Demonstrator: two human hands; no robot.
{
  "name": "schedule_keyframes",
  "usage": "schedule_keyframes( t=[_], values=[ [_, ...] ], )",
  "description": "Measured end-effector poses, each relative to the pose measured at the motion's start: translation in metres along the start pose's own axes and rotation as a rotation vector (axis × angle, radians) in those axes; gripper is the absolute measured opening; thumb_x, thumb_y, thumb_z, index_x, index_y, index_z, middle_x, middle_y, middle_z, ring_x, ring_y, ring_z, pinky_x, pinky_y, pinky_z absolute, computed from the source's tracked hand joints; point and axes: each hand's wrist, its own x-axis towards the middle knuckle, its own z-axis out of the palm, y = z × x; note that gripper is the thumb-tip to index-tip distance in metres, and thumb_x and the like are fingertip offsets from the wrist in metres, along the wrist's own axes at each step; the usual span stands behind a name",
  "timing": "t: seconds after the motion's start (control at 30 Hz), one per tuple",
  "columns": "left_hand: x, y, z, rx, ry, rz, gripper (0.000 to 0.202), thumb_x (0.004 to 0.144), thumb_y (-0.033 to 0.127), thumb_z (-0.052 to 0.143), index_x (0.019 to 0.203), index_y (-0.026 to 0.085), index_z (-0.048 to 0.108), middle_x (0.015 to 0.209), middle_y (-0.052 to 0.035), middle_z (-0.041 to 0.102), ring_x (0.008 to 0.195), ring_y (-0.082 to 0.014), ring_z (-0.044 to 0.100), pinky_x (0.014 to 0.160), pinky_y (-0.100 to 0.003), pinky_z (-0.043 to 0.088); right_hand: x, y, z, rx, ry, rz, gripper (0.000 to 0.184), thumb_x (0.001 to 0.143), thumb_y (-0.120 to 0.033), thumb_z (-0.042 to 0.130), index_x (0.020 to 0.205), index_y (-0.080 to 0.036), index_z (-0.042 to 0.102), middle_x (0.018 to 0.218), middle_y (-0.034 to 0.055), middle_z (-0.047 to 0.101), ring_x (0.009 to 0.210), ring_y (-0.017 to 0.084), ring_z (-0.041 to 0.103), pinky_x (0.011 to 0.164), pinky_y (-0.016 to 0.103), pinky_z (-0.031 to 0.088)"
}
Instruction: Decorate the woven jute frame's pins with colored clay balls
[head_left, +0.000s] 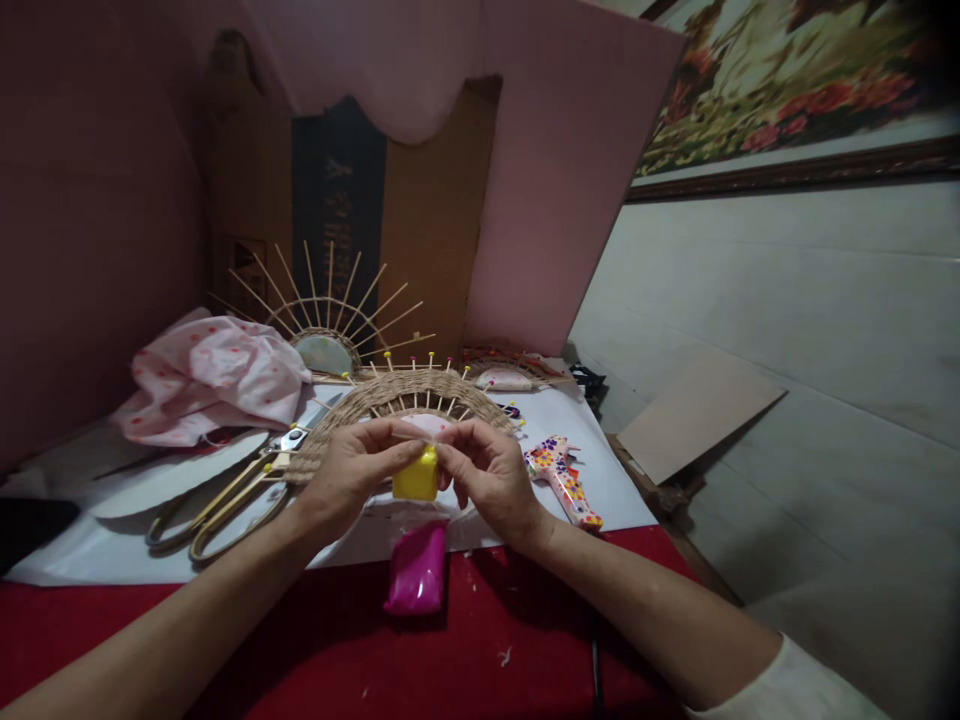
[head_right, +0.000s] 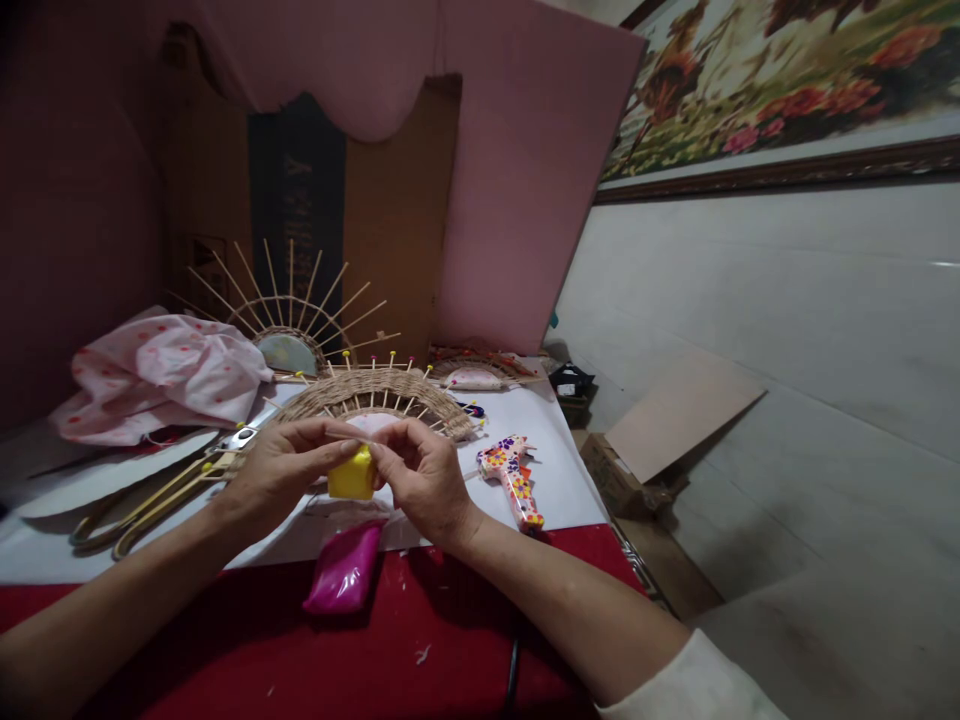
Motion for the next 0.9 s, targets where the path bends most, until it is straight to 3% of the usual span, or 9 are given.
schedule_keyframes(
  t=[0.27,0.9],
  values=[
    [0.0029,-0.0015,-0.0003,0.019,0.015,-0.008,0.017,0.069,0.027,0.075,0.079,0.014,0.071,0.072,-0.0048,0.072,0.063,-0.0169,0.065,0.059,-0.027,0.051,0.001,-0.0003,-0.0005,-0.034,-0.007,0.026,0.014,0.08,-0.029,0.063,0.077,-0.016,0.058,0.059,-0.0043,0.057,0.047,0.006,0.051,0.043,0.017,0.044],
    [0.0025,-0.0043,-0.001,0.062,0.014,0.016,0.015,0.069,0.025,0.075,0.079,0.014,0.072,0.072,-0.0024,0.071,0.064,-0.0132,0.064,0.06,-0.022,0.052,0.0026,0.0025,-0.0021,0.03,-0.006,0.061,0.017,0.076,-0.03,0.067,0.073,-0.016,0.058,0.056,-0.005,0.056,0.042,0.005,0.05,0.038,0.016,0.041]
  ],
)
